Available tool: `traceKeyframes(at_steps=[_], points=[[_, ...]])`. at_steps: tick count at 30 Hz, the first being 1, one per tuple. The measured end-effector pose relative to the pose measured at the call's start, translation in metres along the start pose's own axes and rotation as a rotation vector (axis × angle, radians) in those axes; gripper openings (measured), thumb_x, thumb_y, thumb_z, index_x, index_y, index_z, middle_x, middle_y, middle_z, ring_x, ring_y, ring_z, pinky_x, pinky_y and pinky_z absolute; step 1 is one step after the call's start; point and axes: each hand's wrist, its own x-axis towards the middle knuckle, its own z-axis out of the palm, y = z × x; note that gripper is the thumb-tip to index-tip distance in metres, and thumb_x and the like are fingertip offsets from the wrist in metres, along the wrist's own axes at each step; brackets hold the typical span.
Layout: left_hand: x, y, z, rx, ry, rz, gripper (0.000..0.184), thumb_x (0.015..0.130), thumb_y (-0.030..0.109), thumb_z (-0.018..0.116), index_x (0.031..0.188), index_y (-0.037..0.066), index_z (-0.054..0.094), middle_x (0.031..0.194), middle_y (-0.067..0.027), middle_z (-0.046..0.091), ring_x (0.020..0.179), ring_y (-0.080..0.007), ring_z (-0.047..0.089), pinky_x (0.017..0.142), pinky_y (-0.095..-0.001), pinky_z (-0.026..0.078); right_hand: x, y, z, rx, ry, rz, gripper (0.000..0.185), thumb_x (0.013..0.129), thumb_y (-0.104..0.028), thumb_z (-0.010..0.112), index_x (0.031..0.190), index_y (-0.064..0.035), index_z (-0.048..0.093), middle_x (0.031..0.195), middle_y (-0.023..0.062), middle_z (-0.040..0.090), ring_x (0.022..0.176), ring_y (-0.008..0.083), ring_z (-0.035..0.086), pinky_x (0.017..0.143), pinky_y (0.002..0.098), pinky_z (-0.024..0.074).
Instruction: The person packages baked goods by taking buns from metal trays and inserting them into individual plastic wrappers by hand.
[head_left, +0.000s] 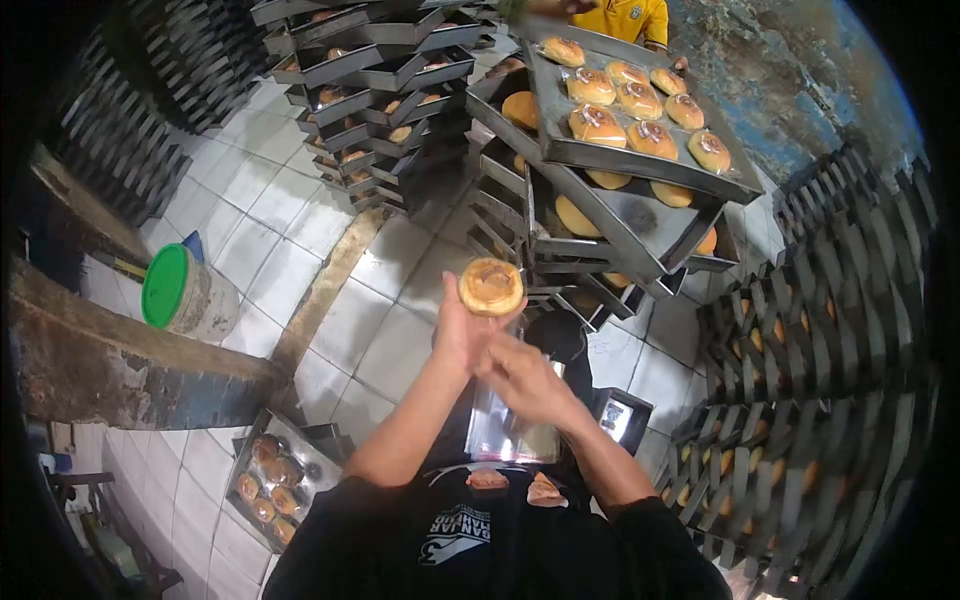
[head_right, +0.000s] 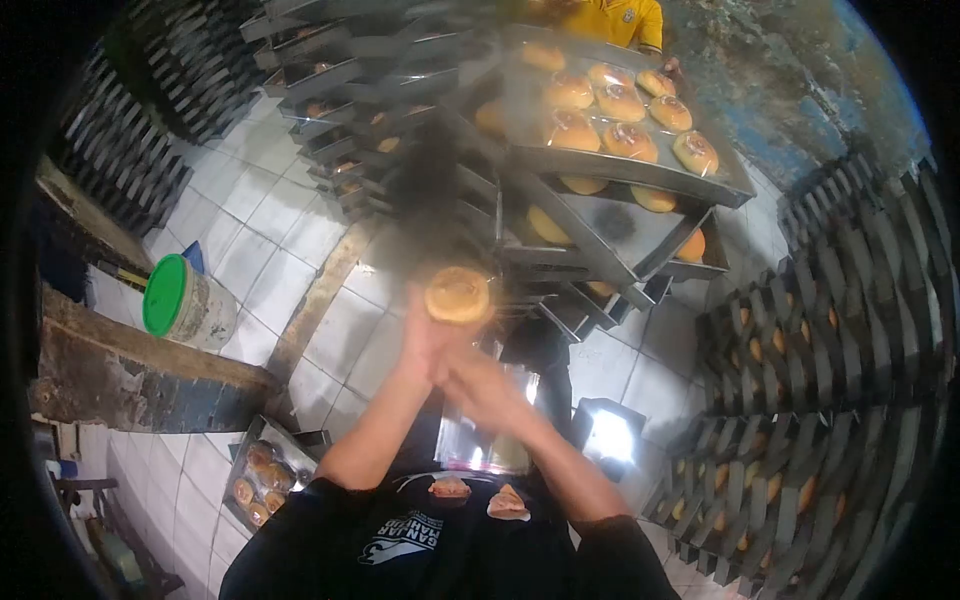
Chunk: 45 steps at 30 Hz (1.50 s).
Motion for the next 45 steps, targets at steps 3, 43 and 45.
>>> traceKeyframes(at_steps=[3, 43, 45], points=[[0.002, 0.017, -0.014, 0.004, 0.057, 0.061, 0.079, 0.103, 0.071, 0.029, 0.143, 0.007, 0.051, 0.14, -0.0161, 0.059, 0.128, -0.0348, 0.059, 0.109, -0.0542, 0.049, -0.014, -0.007, 0.0, 0.476, -0.294, 0.004, 0.013, 0.095, -0.005, 0.07, 0.088, -0.0042, 0.06, 0.092, 0.0067, 0.064, 0.083, 0.0198, 0.063, 0.071, 0.0337, 0.0494], [-0.056, -0.008, -0.012, 1.175, -0.078, 0.656, 0.012, 0.096, 0.008, 0.066, 0.097, -0.002, 0.072, 0.121, -0.014, 0.068, 0.111, -0.0213, 0.063, 0.099, -0.0344, 0.048, -0.053, 0.066, -0.009, 0.121, 0.67, 0.24, 0.055, 0.098, -0.016, 0.069, 0.145, -0.0023, 0.044, 0.125, 0.0116, 0.064, 0.109, 0.02, 0.066, 0.076, 0.0341, 0.0624], [-0.049, -0.016, 0.024, 1.064, -0.063, 0.709, 0.034, 0.099, 0.015, 0.068, 0.128, 0.0, 0.063, 0.131, -0.0142, 0.064, 0.113, -0.0236, 0.063, 0.101, -0.0355, 0.048, -0.041, 0.012, -0.064, -0.319, 0.759, 0.059, 0.052, 0.091, -0.009, 0.075, 0.138, 0.0003, 0.053, 0.122, 0.0119, 0.067, 0.11, 0.0231, 0.067, 0.088, 0.0358, 0.0576]])
